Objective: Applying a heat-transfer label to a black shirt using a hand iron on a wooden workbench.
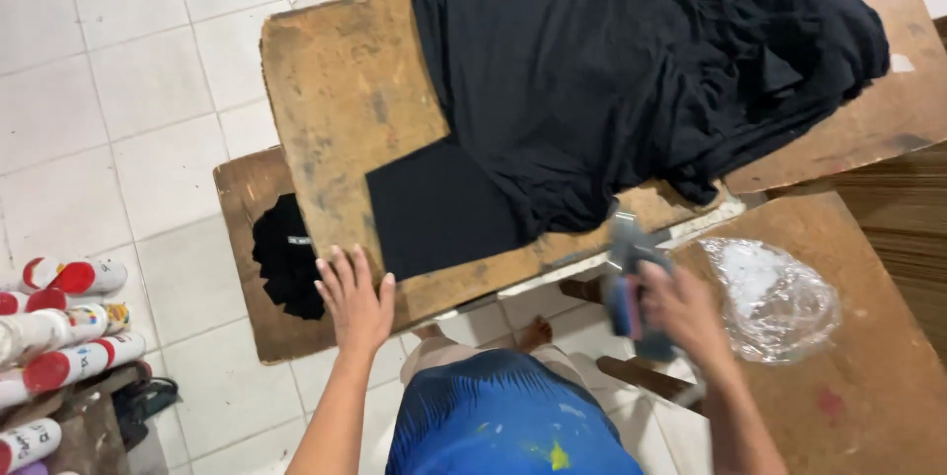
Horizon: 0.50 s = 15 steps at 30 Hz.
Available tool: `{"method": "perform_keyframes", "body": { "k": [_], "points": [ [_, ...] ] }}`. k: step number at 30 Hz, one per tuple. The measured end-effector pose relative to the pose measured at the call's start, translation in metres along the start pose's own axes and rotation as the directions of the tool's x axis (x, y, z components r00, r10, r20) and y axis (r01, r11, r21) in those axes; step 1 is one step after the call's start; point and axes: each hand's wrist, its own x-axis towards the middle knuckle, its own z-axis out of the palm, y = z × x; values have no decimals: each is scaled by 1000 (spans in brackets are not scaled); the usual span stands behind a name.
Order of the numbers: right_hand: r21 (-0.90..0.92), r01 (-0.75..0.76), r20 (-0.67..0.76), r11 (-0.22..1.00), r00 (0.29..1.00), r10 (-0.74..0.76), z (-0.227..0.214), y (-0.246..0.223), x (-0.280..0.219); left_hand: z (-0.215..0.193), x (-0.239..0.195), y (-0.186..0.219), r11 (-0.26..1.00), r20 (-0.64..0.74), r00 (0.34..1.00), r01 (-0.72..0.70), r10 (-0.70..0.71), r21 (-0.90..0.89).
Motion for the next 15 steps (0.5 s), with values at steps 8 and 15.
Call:
{"method": "perform_keyframes", "body": {
  "k": [8, 15],
  "points": [
    [-570, 242, 308, 785, 949, -68, 249, -108, 16, -17, 25, -23, 977, 333, 941, -126, 62, 174],
    [-681, 176, 292, 711, 955, 43, 317, -109, 4, -29, 31, -23, 988, 489, 872, -96, 24, 122]
  ]
}}
